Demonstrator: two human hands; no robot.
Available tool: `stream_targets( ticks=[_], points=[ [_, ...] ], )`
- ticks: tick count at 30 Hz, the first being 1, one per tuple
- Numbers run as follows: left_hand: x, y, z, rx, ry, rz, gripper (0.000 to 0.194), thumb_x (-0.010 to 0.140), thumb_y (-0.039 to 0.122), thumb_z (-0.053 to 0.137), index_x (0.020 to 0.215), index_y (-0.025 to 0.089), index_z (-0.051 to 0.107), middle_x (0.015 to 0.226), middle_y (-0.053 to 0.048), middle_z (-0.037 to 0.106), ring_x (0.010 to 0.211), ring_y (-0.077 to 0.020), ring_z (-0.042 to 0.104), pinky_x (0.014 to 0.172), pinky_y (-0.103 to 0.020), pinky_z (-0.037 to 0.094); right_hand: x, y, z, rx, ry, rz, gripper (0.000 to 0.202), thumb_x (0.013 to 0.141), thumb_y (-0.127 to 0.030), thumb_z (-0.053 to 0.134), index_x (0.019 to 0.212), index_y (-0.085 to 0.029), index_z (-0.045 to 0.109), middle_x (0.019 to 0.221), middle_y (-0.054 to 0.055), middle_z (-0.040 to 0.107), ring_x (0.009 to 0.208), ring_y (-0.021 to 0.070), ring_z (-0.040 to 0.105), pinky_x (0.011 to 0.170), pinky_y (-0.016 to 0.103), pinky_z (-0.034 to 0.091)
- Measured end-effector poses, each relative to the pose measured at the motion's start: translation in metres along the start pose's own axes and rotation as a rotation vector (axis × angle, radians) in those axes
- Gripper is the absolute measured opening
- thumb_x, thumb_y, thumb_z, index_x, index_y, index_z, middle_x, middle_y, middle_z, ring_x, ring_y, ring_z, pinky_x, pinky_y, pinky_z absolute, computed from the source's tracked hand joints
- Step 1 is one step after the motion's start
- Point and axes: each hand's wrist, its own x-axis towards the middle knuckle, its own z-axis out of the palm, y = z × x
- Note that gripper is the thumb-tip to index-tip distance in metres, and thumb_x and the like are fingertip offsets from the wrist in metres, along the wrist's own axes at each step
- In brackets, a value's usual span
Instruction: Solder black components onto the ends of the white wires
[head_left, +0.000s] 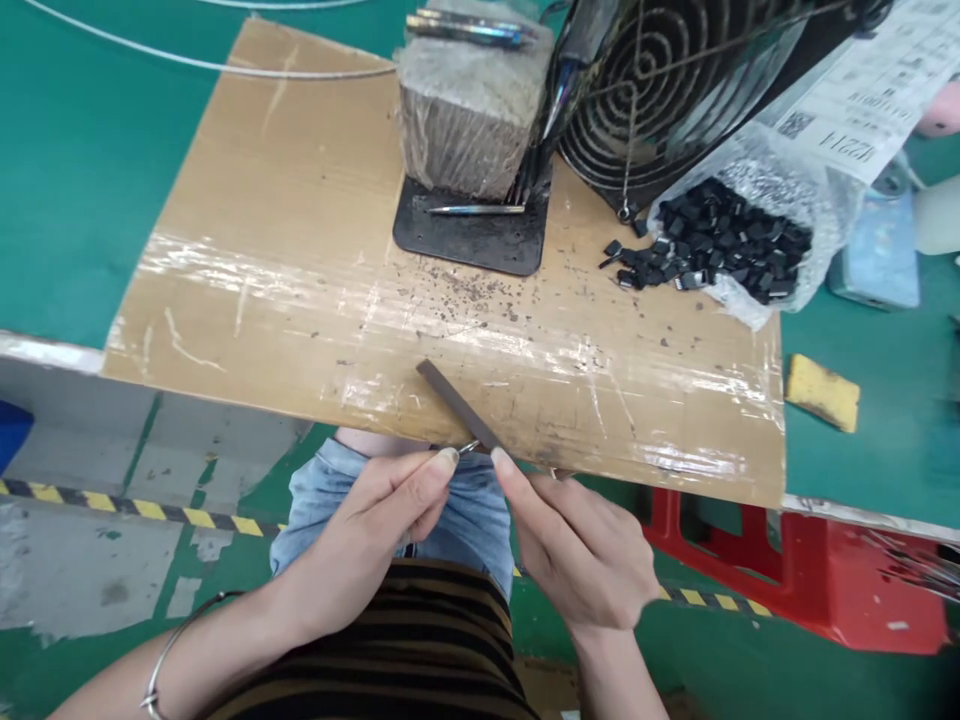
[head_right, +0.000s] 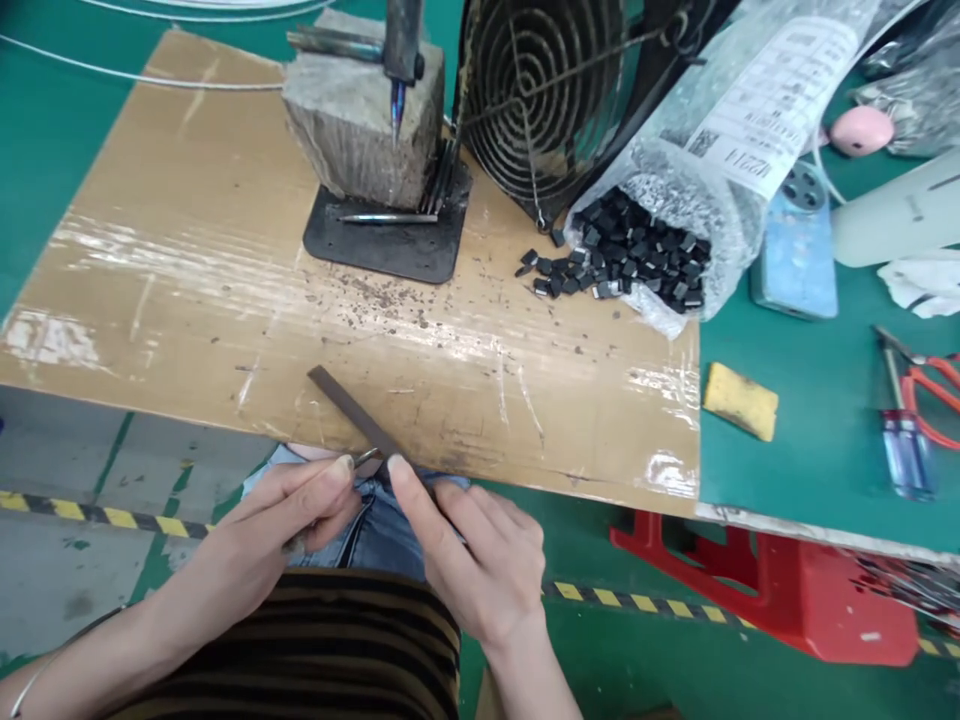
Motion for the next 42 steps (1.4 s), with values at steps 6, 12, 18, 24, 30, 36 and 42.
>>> stream_targets(
  ticks=[6, 12, 18, 24, 30, 36, 42],
  points=[
    [0.000, 0.003, -0.001, 0.012, -0.011, -0.001, 0.053, 0.110, 0.042, 0.043, 0.060, 0.025, 0.038, 0.060, 0.005, 0.035, 0.060, -0.0157, 0.031, 0.064, -0.035, 0.029, -0.012, 0.000, -0.014, 0.002, -0.065, -0.006, 0.068, 0.098, 0.008, 0.062, 0.160, -0.019, 0.055, 0.076, 0.000, 0.076, 0.053, 0.0103, 0.060, 0.057, 0.026, 0.048],
    [0.002, 0.000, -0.002, 0.034, 0.006, 0.019, 0.051, 0.109, 0.041, 0.044, 0.061, 0.024, 0.039, 0.060, 0.004, 0.037, 0.060, -0.0158, 0.033, 0.063, -0.034, 0.030, 0.002, -0.002, -0.005, -0.038, 0.011, 0.026, 0.070, 0.098, 0.004, 0.067, 0.160, -0.027, 0.055, 0.076, -0.002, 0.077, 0.053, 0.0091, 0.063, 0.057, 0.024, 0.051],
    [0.004, -0.001, 0.000, 0.035, 0.025, 0.022, 0.049, 0.107, 0.040, 0.047, 0.061, 0.025, 0.039, 0.061, 0.005, 0.036, 0.060, -0.0154, 0.031, 0.062, -0.034, 0.029, 0.014, -0.008, -0.008, 0.039, 0.078, 0.176, 0.064, 0.096, 0.005, 0.070, 0.149, -0.030, 0.067, 0.073, -0.004, 0.075, 0.055, 0.0086, 0.065, 0.058, 0.022, 0.051],
    [0.003, -0.002, -0.004, -0.009, -0.024, -0.017, 0.054, 0.109, 0.046, 0.044, 0.059, 0.025, 0.037, 0.058, 0.005, 0.035, 0.059, -0.0157, 0.030, 0.062, -0.035, 0.027, -0.007, -0.006, -0.022, 0.035, -0.021, 0.106, 0.069, 0.095, 0.008, 0.068, 0.155, -0.026, 0.061, 0.079, -0.002, 0.079, 0.055, 0.0114, 0.065, 0.060, 0.026, 0.053],
    [0.004, -0.007, -0.006, -0.091, -0.058, -0.010, 0.056, 0.110, 0.048, 0.044, 0.060, 0.026, 0.032, 0.057, 0.006, 0.030, 0.057, -0.0158, 0.025, 0.062, -0.036, 0.025, -0.003, -0.002, -0.009, -0.036, -0.024, -0.009, 0.069, 0.097, 0.004, 0.069, 0.160, -0.021, 0.056, 0.079, 0.002, 0.079, 0.054, 0.0108, 0.059, 0.057, 0.027, 0.046],
    [0.004, -0.004, -0.004, -0.043, -0.027, 0.011, 0.054, 0.111, 0.045, 0.042, 0.061, 0.025, 0.037, 0.059, 0.005, 0.034, 0.059, -0.0161, 0.029, 0.063, -0.035, 0.028, 0.010, -0.005, -0.002, 0.008, 0.059, 0.092, 0.066, 0.097, 0.005, 0.069, 0.154, -0.027, 0.063, 0.077, -0.002, 0.078, 0.056, 0.0089, 0.067, 0.059, 0.022, 0.053],
    [0.004, -0.003, -0.002, 0.172, 0.069, 0.117, 0.043, 0.108, 0.030, 0.043, 0.065, 0.026, 0.039, 0.062, 0.005, 0.037, 0.060, -0.0157, 0.033, 0.064, -0.032, 0.034, 0.010, -0.018, -0.013, 0.416, 0.034, 0.462, 0.051, 0.095, 0.001, 0.070, 0.135, -0.029, 0.078, 0.071, -0.004, 0.076, 0.055, 0.0112, 0.070, 0.054, 0.020, 0.059]
  ],
)
